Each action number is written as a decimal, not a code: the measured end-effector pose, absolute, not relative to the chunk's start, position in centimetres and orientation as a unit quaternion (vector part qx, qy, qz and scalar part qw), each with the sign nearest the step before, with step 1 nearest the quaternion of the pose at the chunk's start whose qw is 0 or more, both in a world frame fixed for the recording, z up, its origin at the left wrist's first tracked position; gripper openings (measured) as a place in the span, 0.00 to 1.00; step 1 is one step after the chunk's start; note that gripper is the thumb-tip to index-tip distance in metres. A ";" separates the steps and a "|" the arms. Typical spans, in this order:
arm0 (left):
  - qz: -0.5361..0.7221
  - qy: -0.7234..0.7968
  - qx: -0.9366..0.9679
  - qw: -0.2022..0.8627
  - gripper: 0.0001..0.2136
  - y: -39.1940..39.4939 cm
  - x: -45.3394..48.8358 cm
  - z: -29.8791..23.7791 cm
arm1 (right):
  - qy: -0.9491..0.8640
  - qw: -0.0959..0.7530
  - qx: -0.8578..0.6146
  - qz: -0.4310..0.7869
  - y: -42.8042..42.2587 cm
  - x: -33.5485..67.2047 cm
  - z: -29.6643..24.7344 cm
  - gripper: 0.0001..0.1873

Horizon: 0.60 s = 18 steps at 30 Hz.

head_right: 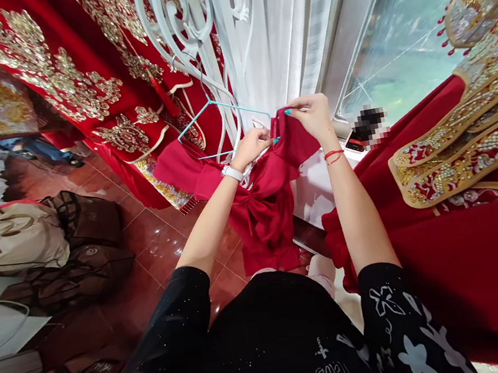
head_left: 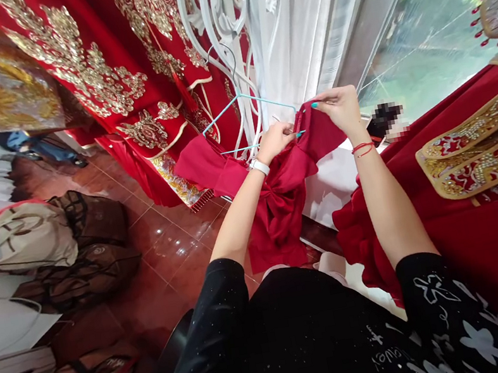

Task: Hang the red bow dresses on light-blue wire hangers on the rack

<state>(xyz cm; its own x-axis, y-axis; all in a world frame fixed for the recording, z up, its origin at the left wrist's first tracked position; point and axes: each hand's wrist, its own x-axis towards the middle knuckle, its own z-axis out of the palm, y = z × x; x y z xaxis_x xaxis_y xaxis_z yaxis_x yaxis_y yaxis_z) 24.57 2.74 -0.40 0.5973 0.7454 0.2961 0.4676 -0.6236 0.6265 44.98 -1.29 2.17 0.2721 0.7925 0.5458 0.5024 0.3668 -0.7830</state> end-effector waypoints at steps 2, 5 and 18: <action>0.266 0.350 0.863 0.250 0.07 2.6 24.6 -0.3 | -0.619 0.546 -0.551 0.124 -1.2 43.4 2.8 0.05; 0.278 0.383 0.848 0.240 0.10 2.0 24.4 -0.4 | -0.640 0.521 -0.553 0.118 -1.7 41.3 3.2 0.10; 0.395 0.385 0.827 0.112 0.15 -0.8 20.7 -2.9 | -0.699 0.428 -0.572 0.021 -3.2 39.7 0.4 0.27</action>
